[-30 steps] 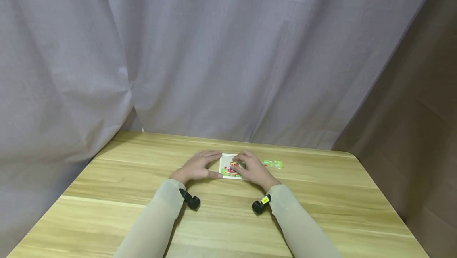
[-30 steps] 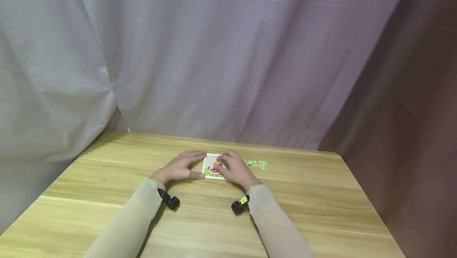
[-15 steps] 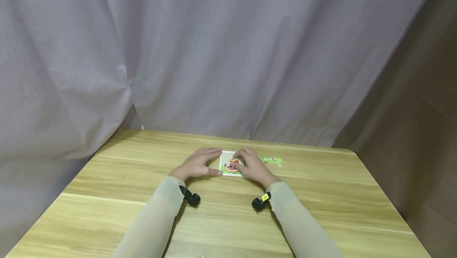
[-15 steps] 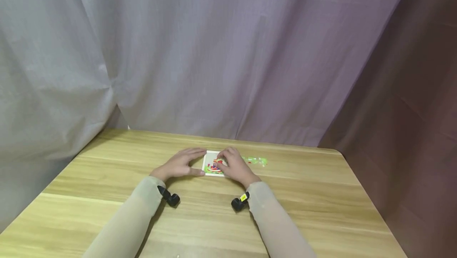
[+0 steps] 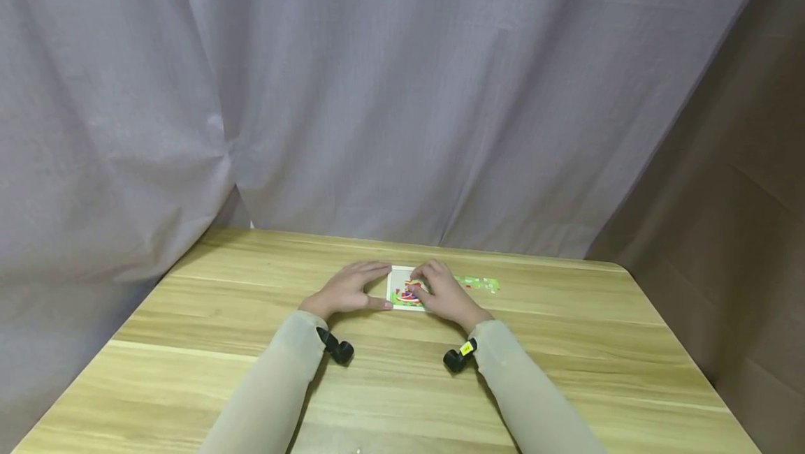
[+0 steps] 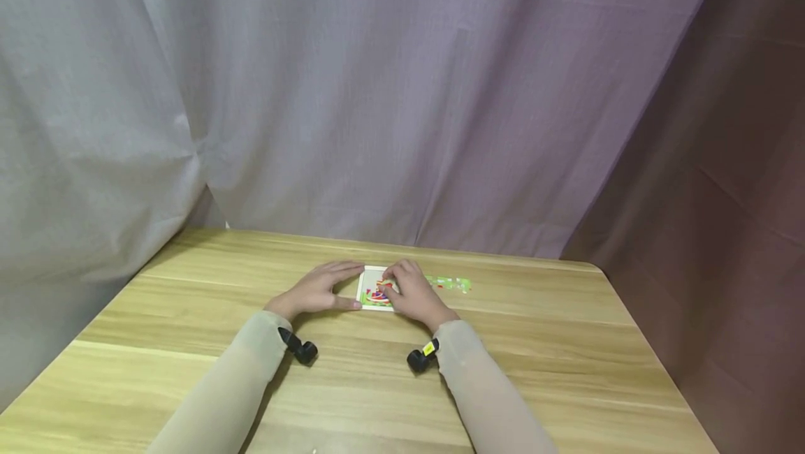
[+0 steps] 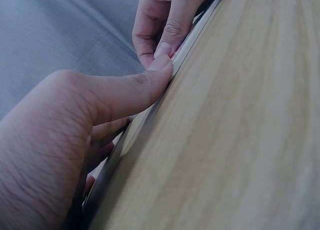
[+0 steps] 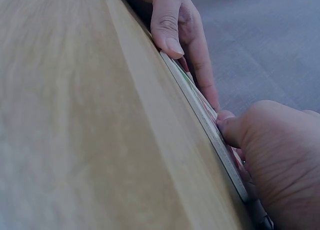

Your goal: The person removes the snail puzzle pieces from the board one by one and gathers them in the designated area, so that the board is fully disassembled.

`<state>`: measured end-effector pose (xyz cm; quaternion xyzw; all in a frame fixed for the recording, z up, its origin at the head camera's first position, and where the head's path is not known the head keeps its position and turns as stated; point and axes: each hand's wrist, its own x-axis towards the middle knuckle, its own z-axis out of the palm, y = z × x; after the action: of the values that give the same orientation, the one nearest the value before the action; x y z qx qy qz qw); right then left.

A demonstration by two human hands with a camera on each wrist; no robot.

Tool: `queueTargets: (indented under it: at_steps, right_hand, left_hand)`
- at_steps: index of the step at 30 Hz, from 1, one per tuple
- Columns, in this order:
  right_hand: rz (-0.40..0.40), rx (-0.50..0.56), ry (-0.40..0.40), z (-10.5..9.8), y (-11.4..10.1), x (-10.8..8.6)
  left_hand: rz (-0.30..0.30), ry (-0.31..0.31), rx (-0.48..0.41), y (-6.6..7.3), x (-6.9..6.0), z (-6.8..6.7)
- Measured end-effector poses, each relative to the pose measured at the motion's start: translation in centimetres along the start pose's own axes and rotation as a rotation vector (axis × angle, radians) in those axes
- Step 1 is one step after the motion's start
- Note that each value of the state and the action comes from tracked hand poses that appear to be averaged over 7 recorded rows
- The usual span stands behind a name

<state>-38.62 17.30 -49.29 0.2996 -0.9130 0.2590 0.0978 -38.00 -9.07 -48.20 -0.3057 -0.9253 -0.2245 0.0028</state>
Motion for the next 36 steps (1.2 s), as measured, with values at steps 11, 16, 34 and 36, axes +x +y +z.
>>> queueTargets:
  at_steps: [11, 16, 34, 36]
  right_hand:
    - [-0.037, -0.025, 0.024, -0.45, -0.45, 0.18]
    - [-0.029, -0.027, 0.018, -0.42, -0.34, 0.10]
    - [-0.095, 0.052, 0.087, -0.88, -0.14, 0.01]
    - [-0.089, 0.060, 0.081, -0.80, -0.10, -0.02]
  left_hand:
    - [0.017, 0.004, 0.005, -0.24, 0.19, -0.26]
    - [0.022, 0.006, 0.000, -0.18, 0.09, -0.25]
    - [0.026, -0.006, 0.016, -0.16, 0.30, -0.41]
    - [0.022, -0.009, 0.012, -0.23, 0.17, -0.33]
